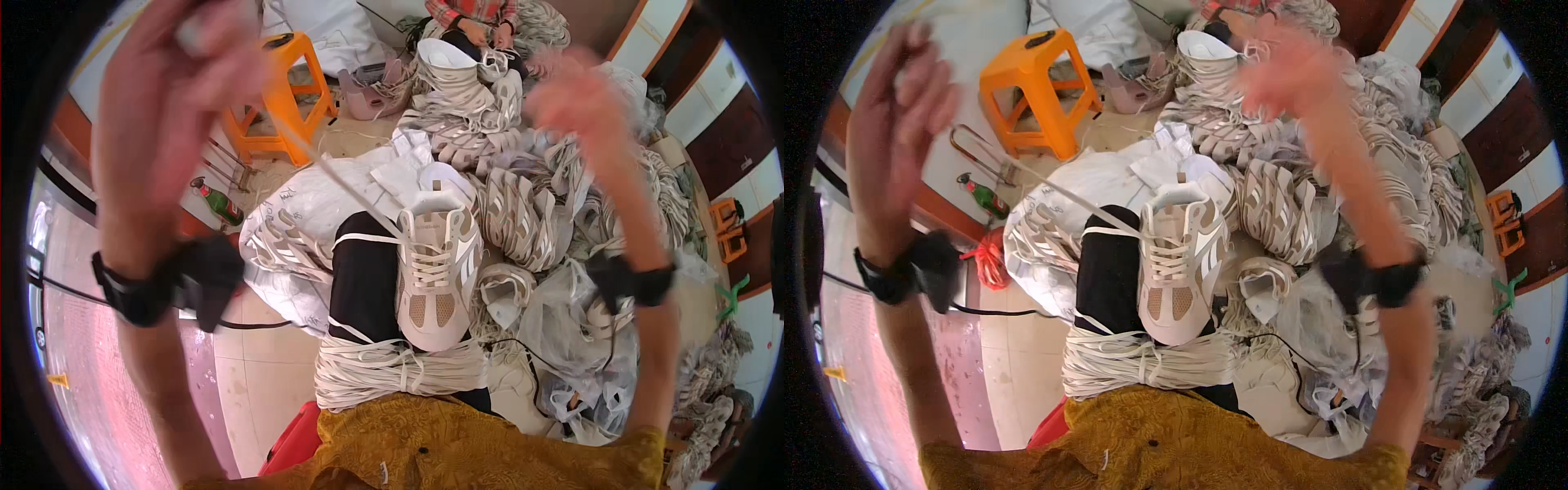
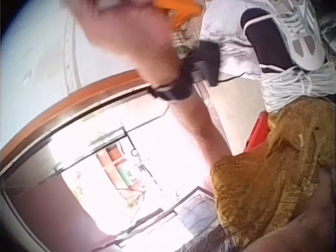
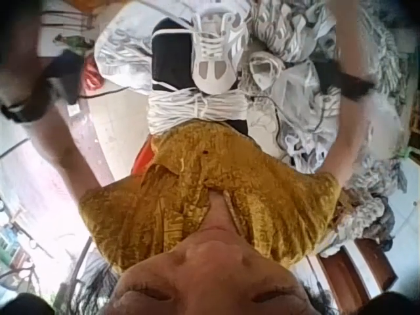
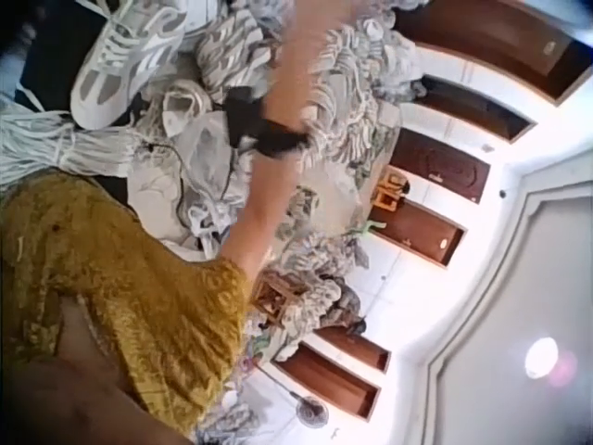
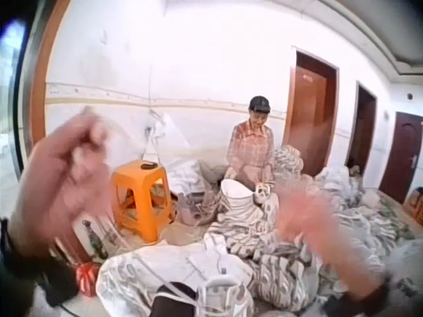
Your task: Lacing a white sneaker while sitting among a large pile of shoe components.
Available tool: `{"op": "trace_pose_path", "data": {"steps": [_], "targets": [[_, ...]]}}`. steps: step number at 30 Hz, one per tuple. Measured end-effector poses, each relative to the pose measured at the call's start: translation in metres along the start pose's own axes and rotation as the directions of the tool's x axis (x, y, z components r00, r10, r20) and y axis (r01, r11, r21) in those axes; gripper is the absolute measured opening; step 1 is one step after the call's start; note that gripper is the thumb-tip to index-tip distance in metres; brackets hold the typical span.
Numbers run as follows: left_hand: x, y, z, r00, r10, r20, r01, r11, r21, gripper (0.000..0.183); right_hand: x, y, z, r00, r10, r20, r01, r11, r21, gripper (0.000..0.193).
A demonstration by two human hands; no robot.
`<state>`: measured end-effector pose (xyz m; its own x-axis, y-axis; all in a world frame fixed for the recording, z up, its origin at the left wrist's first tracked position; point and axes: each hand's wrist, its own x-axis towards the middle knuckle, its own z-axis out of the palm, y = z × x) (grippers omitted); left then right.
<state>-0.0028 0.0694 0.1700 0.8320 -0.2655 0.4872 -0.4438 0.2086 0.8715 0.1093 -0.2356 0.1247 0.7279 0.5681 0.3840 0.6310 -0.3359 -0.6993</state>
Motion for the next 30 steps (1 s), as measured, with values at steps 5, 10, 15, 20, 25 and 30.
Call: {"op": "trace_pose_path", "data": {"steps": [5, 10, 15, 20, 25, 30], "targets": [[-0.062, 0.029, -0.148, 0.875, -0.094, -0.474, 0.037, 0.991, -0.129, 0.023, -0.062, 0.093, 0.169, 0.974, -0.084, 0.209, 0.163, 0.904, -0.394, 0.032], [-0.149, 0.002, -0.242, 0.452, -0.128, -0.883, 0.063, 0.992, -0.111, 0.027, -0.074, 0.108, 0.194, 0.961, -0.235, 0.146, 0.276, 0.833, -0.48, 0.03], [-0.288, -0.022, -0.355, 0.394, -0.268, -0.879, 0.075, 0.963, -0.26, 0.018, -0.052, 0.088, 0.143, 0.913, 0.317, 0.256, -0.37, 0.382, 0.847, 0.024], [-0.34, -0.058, -0.381, 0.456, -0.25, -0.854, 0.59, 0.804, 0.079, 0.017, -0.066, 0.117, -0.032, 0.936, 0.318, -0.15, 0.026, 0.363, 0.932, 0.018], [-0.349, -0.038, -0.402, 0.288, -0.257, -0.923, 0.449, 0.887, -0.107, 0.031, -0.178, 0.19, -0.241, 0.836, 0.356, -0.418, 0.178, 0.544, 0.82, 0.033], [-0.326, -0.032, -0.391, 0.069, -0.134, -0.989, 0.371, 0.923, -0.099, 0.036, -0.304, 0.192, -0.354, 0.57, 0.453, -0.685, 0.232, 0.712, 0.663, 0.039]]}}
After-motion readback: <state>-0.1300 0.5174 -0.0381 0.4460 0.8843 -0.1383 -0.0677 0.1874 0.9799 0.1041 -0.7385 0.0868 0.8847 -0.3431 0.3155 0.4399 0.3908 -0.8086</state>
